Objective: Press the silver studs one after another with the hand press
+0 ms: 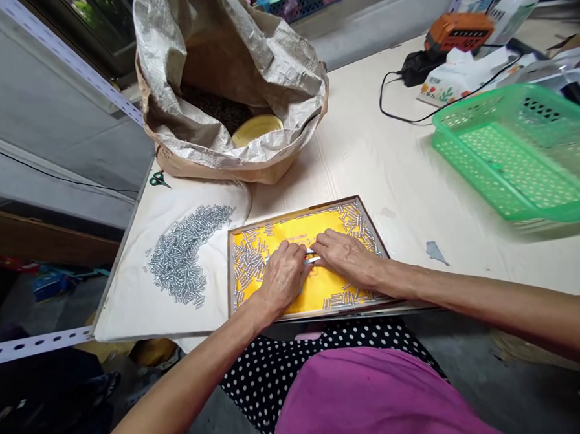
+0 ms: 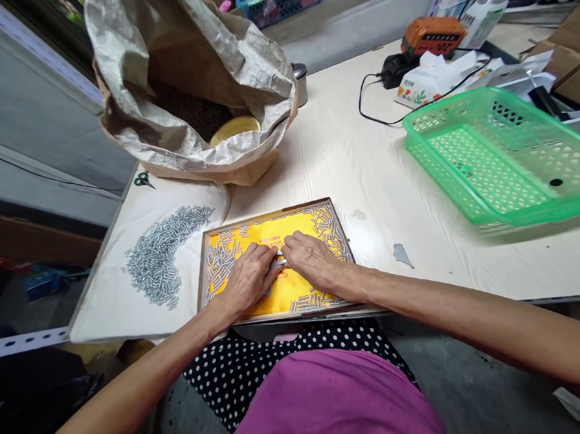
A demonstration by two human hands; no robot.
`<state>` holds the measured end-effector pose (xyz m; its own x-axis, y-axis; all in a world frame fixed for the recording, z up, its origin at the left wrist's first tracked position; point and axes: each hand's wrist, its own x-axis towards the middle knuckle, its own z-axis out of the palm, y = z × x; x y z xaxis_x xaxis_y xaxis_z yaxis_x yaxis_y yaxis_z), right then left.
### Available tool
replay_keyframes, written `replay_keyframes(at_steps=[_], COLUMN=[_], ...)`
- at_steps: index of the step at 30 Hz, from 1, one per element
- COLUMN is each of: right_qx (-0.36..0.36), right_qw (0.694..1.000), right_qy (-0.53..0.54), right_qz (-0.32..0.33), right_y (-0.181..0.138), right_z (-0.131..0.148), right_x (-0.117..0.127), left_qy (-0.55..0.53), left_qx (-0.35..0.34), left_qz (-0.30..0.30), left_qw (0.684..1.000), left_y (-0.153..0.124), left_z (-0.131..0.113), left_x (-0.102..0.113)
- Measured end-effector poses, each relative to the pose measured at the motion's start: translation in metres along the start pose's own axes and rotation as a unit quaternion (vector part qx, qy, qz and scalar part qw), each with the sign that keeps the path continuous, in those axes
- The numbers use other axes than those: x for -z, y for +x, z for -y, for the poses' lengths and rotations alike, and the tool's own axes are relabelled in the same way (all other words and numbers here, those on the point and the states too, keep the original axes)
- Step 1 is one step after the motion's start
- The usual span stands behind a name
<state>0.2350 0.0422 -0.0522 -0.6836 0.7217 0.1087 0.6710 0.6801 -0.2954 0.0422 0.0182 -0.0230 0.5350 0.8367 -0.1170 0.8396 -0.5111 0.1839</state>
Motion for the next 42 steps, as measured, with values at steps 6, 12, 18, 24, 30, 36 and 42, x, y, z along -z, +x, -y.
replay_keyframes(at_steps=[6,12,18,24,30,36,42], right_qx=[0.027,0.035,0.018,0.014,-0.004,0.009,0.009], right_qw=[0.999,0.997,0.996,0.999,0.993,0.995,0.996], right_qy=[0.042,-0.055,-0.08,0.044,0.073,0.096,0.086], right_qz=[0.004,-0.047,-0.044,0.019,0.089,0.012,-0.013], right_y=[0.012,0.036,0.033,0.014,0.004,-0.004,-0.013], right_z=[-0.032,-0.044,-0.031,0.014,0.032,0.023,0.02], right_x=[0.012,0.001,0.005,0.01,-0.009,-0.021,-0.028], left_qy=[0.01,-0.028,-0.029,-0.03,-0.083,0.045,0.095], left_qx=[-0.056,-0.038,0.074,0.323,0.333,0.305,0.385], left_qz=[-0.092,-0.101,-0.214,-0.017,0.149,0.121,-0.022], left_qw=[0.994,0.994,0.974,0.946,0.927,0.944,0.918], left_y=[-0.029,-0.032,-0.056,-0.053,-0.036,-0.048,-0.061], left_z=[-0.024,-0.037,-0.021,0.01,0.022,0.03,0.099], left_x=[-0.017,-0.025,-0.009,0.016,0.032,0.056,0.066])
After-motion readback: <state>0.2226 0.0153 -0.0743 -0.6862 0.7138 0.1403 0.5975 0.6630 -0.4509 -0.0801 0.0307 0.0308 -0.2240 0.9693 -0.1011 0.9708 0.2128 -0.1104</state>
